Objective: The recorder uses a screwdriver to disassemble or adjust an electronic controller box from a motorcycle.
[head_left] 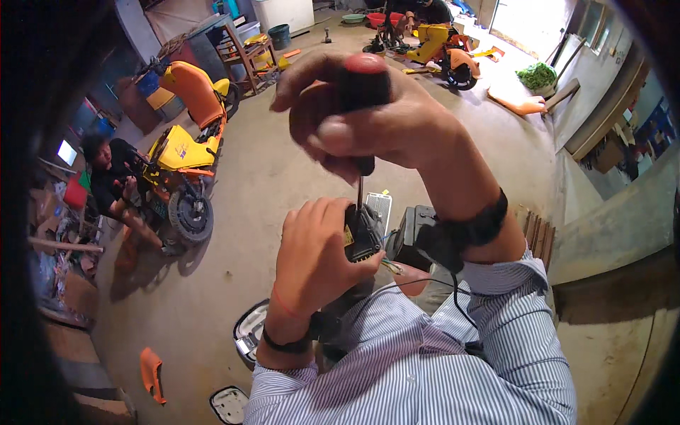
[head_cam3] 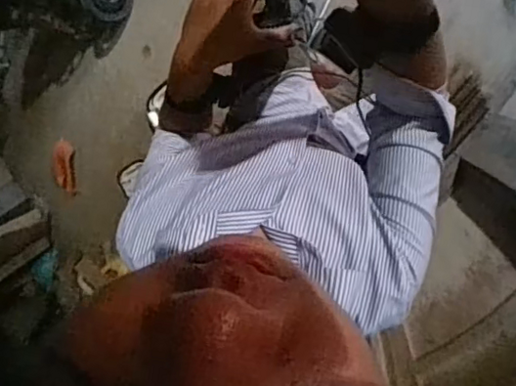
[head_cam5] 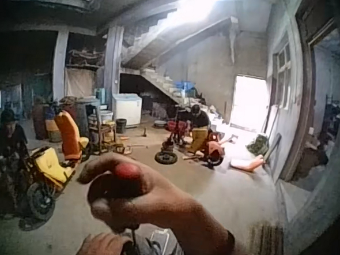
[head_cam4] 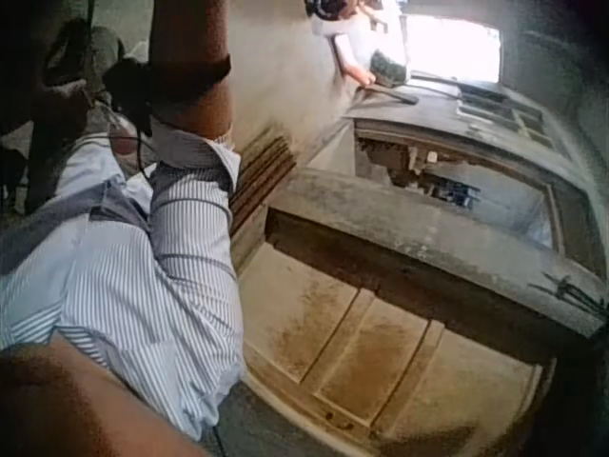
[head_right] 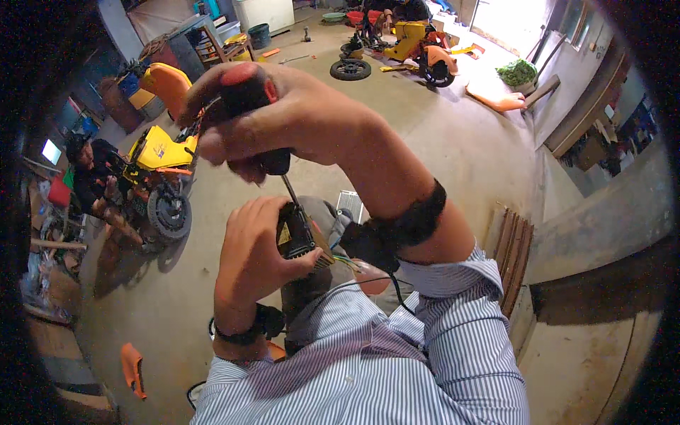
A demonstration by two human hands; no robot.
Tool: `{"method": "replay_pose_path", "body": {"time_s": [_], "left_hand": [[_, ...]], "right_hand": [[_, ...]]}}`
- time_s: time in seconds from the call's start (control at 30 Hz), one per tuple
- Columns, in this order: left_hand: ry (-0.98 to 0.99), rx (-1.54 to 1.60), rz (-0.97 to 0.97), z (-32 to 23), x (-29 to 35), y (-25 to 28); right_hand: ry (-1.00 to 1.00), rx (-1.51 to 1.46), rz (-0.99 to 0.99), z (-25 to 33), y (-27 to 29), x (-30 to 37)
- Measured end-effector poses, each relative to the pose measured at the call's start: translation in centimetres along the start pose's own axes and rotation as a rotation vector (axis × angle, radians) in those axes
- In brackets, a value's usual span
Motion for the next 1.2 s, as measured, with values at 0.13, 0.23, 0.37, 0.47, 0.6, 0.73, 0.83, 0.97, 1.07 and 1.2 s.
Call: {"method": "replay_pose_path", "body": {"time_s": [0.13, 0.23, 0.37, 0.47, 0.6, 0.73, 0.83, 0.97, 1.07, 1.2], "left_hand": [[0.022, 0.001, 0.033, 0.1, 0.1, -0.1], [0.005, 0.013, -0.014, -0.4, 0.2, -0.7], [0.009, -0.012, -0.011, -0.1, 0.0, -1.0], [0.004, -0.008, -0.007, 0.4, 0.0, -0.6], [-0.015, 0.014, -0.01, 0.6, 0.4, -0.3], [-0.015, 0.018, -0.03, 0.4, 0.2, -0.7], [0.039, 0.02, 0.033, -0.4, -0.1, -0.6], [0.009, -0.03, 0.005, -0.9, 0.3, -0.7], [0.052, -0.031, -0.002, -0.5, 0.4, -0.8], [0.059, -0.058, -0.052, 0.4, -0.5, -1.5]], "right_hand": [[-0.071, 0.056, -0.051, -0.2, -0.3, -0.1], [-0.003, 0.21, -0.446, -0.7, -1.7, 0.8], [0.173, 0.311, -0.773, -1.6, -2.0, 0.8], [0.016, 0.296, -0.584, -1.2, -1.1, 0.1], [-0.086, -0.006, -0.106, -0.2, 0.3, 0.4], [-0.098, 0.036, -0.219, -0.6, 0.5, 0.8], [-0.054, 0.146, -0.376, -0.7, -0.6, 1.1], [-0.003, 0.248, -0.55, -0.5, -1.6, 1.7], [0.016, 0.223, -0.697, -0.9, -1.8, 1.9], [0.224, 0.535, -0.843, -2.8, -0.6, 2.0]]}}
Point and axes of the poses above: each hand's wrist, its own x-axis away from the middle knuckle, its own y-axis out of the back of the hand, z = x × y, the point moved 2 cm from there along -x, towards the middle knuckle, and after that the axes turned 7 degrees about -y, right-handed, at the moved point
